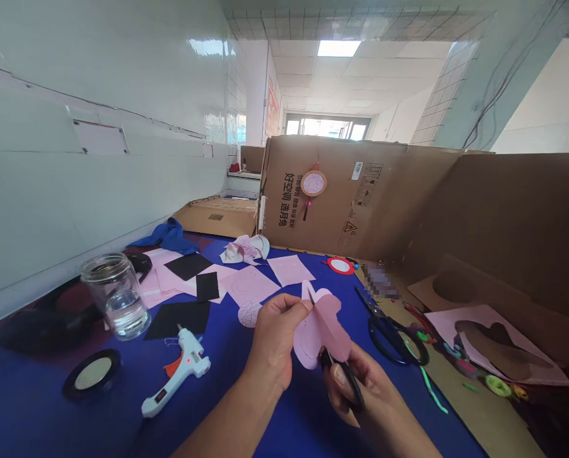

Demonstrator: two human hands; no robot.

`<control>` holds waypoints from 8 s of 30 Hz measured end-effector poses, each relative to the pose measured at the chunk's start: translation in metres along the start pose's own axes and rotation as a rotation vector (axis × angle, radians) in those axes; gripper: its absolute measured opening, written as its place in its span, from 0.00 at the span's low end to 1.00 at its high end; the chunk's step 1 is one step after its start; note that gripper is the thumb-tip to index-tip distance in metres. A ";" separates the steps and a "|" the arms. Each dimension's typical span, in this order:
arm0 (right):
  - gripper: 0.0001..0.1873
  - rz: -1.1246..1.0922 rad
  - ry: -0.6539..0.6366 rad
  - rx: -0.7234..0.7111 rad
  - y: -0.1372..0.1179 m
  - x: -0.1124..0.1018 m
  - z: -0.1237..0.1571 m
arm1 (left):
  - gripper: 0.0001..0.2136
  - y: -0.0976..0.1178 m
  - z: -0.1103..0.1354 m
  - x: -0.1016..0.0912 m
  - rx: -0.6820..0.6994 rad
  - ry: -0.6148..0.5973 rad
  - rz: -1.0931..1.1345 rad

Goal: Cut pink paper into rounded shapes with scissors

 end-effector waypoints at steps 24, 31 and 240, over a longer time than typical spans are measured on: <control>0.32 0.090 -0.033 0.003 0.002 0.002 0.002 | 0.15 0.002 0.000 0.000 -0.053 0.008 0.080; 0.33 0.084 -0.026 -0.030 0.003 0.002 0.001 | 0.15 0.000 0.000 0.000 -0.051 0.012 0.082; 0.31 0.108 -0.076 -0.009 -0.009 0.008 0.003 | 0.14 0.019 -0.012 -0.009 -0.065 -0.194 -0.042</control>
Point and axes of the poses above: each hand's wrist, its own z-axis away from the middle knuckle, its own x-axis out of the palm, y = z × x, the point moved 3 cm from there along -z, towards the middle knuckle, and after that the axes turned 1 degree about x, right-handed, at the moved point
